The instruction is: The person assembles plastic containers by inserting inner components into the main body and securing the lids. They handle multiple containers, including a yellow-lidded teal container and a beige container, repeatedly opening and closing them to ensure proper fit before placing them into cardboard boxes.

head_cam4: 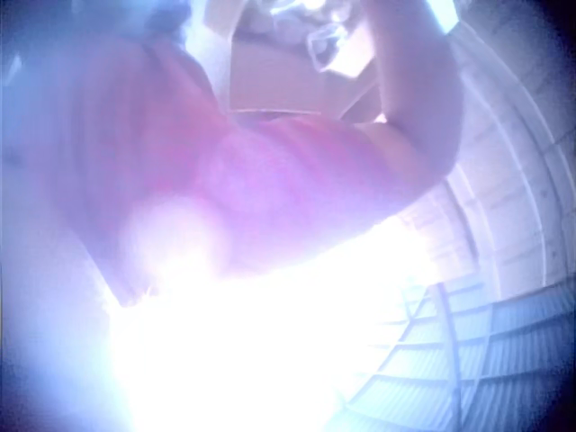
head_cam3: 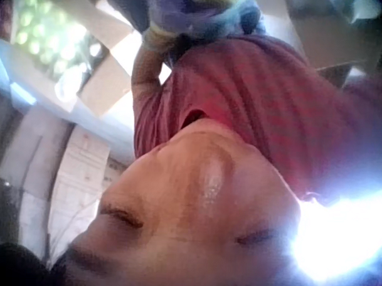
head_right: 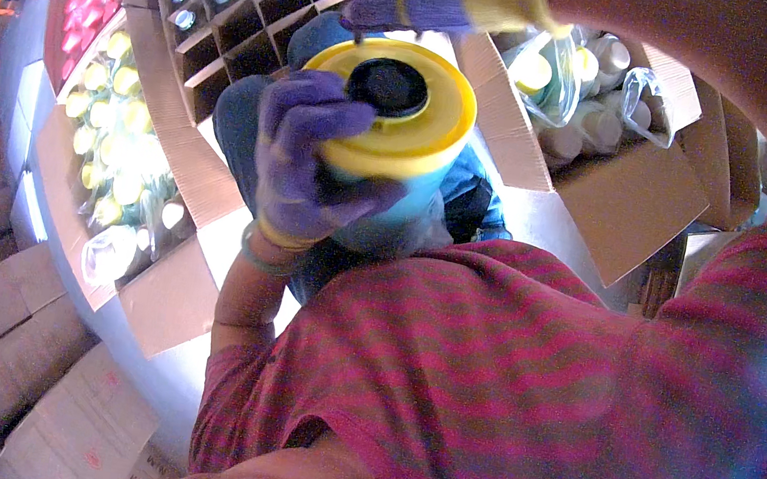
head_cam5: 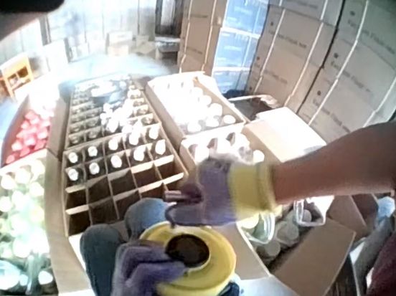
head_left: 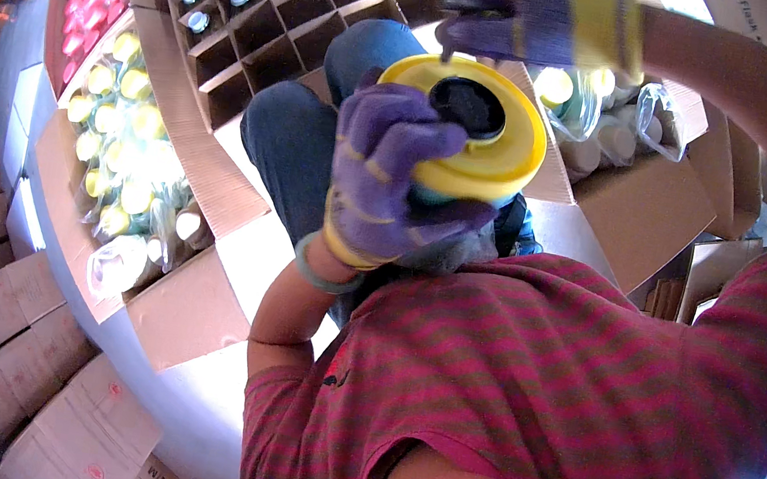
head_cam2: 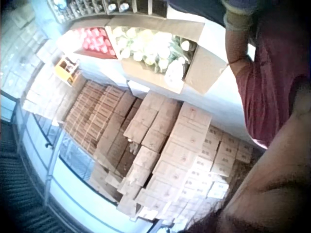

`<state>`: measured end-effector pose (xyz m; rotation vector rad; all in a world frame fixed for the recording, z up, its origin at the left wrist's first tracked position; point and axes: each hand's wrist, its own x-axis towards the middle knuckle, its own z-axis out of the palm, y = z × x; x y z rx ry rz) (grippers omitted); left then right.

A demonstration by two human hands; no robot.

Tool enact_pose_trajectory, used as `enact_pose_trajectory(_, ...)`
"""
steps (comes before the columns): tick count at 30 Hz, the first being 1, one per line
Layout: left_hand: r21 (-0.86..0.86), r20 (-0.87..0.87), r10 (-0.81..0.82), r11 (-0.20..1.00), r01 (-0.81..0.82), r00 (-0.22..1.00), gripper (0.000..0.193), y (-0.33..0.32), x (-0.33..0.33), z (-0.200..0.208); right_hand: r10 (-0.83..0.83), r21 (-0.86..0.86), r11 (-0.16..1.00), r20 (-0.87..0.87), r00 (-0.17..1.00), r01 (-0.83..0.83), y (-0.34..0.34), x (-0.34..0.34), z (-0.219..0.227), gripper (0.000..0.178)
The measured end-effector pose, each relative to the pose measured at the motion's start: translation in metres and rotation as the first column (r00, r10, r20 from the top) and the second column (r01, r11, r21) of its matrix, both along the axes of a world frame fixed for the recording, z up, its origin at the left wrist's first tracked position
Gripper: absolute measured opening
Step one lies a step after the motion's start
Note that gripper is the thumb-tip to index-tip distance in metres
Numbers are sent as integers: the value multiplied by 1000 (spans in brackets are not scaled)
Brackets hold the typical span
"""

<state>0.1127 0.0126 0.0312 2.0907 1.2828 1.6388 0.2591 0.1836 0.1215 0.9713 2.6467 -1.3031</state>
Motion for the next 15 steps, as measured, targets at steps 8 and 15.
enact_pose_trajectory(8,7,155,-284,958,287,946,58,-12,-38,0,871,466,361,141,471,-808,3,-34,1,32)
enact_pose_trajectory(15,-52,173,-308,946,321,936,59,-9,-40,0,847,280,461,145,512,-842,7,-41,-22,32)
